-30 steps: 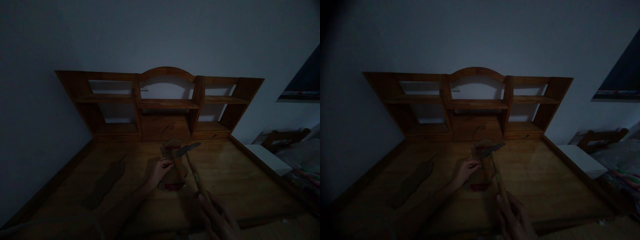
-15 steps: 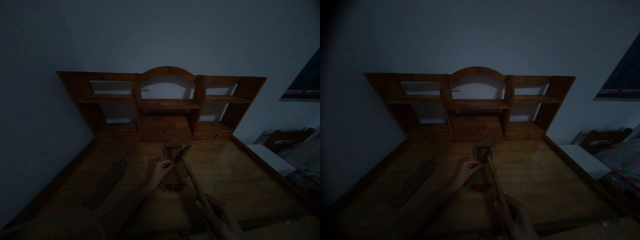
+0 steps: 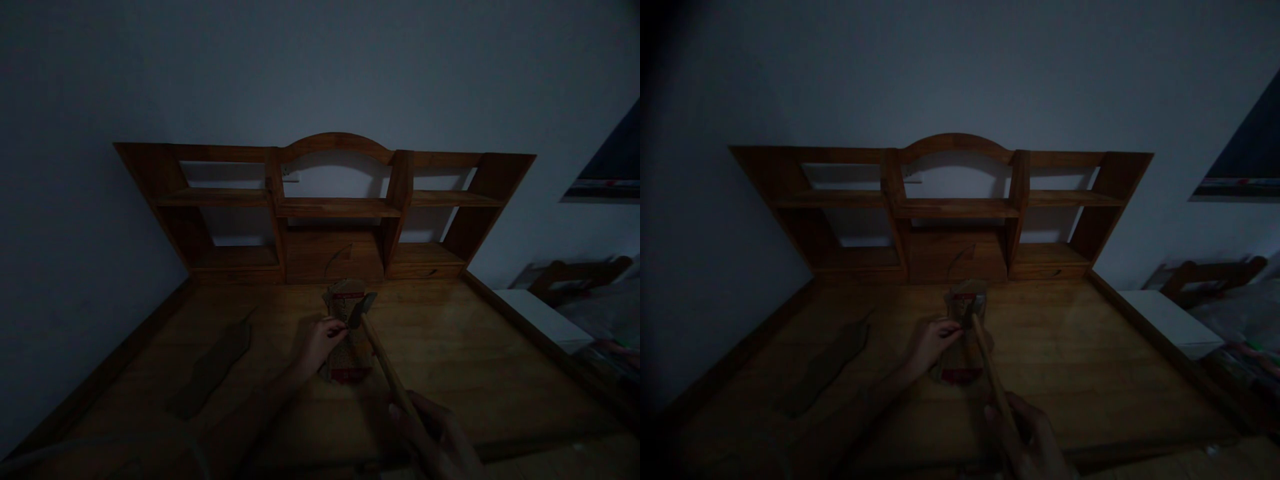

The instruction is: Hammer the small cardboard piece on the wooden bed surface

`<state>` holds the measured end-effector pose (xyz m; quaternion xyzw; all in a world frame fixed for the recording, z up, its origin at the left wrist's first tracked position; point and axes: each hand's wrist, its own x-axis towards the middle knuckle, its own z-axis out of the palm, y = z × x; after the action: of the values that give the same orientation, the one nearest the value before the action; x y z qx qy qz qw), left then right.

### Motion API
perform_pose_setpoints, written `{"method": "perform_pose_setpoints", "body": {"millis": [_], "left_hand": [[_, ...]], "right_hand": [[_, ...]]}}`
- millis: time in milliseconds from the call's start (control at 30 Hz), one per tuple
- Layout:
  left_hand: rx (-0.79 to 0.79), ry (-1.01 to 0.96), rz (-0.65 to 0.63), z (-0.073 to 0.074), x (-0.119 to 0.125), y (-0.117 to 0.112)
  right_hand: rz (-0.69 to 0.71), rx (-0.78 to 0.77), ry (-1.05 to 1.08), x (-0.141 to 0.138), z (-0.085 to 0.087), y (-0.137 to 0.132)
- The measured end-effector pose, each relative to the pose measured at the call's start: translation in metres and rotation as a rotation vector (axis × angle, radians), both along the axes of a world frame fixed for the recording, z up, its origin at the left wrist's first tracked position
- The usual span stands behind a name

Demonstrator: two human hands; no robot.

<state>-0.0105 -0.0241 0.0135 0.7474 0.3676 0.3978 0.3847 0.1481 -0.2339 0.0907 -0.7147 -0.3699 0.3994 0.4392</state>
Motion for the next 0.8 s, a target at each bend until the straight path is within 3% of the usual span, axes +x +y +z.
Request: {"method": "perform_pose_setpoints", "body": {"millis": [200, 633, 800], "left_hand": [[-0.014, 0.03, -0.004, 0.002, -0.001, -0.001], [-0.017, 0.024, -0.001, 0.008, 0.001, -0.004], [-0.005, 0.038, -0.011, 0.008, 0.0, -0.003]], "right_hand": [[0.03, -0.023, 0.065, -0.006, 0.01, 0.003], [-0.019, -0.021, 0.034, -0.003, -0.011, 0.001], [-0.013, -0.013, 0.073, -0.003, -0.011, 0.001]]}}
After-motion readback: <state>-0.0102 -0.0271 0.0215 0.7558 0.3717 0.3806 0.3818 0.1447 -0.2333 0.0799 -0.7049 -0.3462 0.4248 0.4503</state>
